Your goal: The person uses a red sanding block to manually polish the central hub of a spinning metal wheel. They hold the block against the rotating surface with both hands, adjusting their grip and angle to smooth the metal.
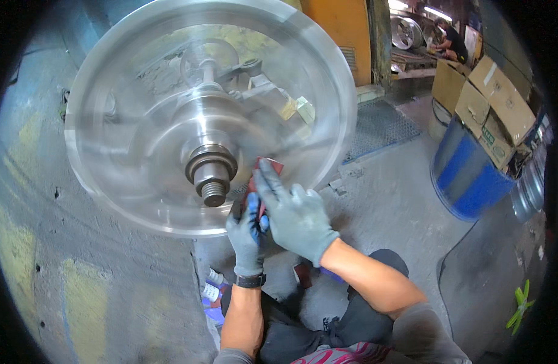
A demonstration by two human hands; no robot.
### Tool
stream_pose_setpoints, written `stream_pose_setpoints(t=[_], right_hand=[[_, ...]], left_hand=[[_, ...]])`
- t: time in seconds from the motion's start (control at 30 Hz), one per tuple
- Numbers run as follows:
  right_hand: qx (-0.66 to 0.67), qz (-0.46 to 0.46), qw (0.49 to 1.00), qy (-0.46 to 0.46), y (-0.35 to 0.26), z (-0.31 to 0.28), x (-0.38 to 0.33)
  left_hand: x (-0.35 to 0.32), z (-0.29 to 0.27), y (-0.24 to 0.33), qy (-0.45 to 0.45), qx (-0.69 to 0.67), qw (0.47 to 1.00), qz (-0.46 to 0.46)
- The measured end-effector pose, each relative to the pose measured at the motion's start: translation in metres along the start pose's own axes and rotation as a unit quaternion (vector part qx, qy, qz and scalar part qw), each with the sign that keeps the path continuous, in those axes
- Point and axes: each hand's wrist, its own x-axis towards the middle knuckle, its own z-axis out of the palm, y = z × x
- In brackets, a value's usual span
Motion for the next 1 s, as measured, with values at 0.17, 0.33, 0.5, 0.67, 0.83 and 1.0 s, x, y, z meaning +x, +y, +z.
stream_pose_setpoints(t=[0.17, 0.33, 0.5, 0.67, 0.83, 1.0], right_hand=[[0.127, -0.01, 0.984, 0.126, 0.032, -0.03, -0.014], [0.381, 0.116, 0.914, 0.072, 0.059, -0.055, -0.026], [0.378, -0.011, 0.926, 0.004, 0.078, -0.05, -0.034], [0.259, -0.105, 0.953, 0.114, 0.062, -0.052, -0.034], [0.095, -0.192, 0.972, 0.093, 0.036, -0.053, -0.039], [0.21, -0.218, 0.952, -0.046, 0.021, -0.05, -0.041]], left_hand=[[0.016, -0.025, 0.042, -0.044, -0.435, 0.819, -0.372], [0.014, -0.038, 0.041, -0.061, -0.26, 0.957, -0.116], [0.012, -0.038, 0.042, -0.067, -0.246, 0.967, -0.016], [0.012, -0.036, 0.061, 0.01, -0.528, 0.752, -0.395], [0.002, -0.028, 0.048, -0.103, -0.705, 0.593, -0.374], [-0.005, -0.03, 0.044, -0.085, -0.561, 0.722, -0.396]])
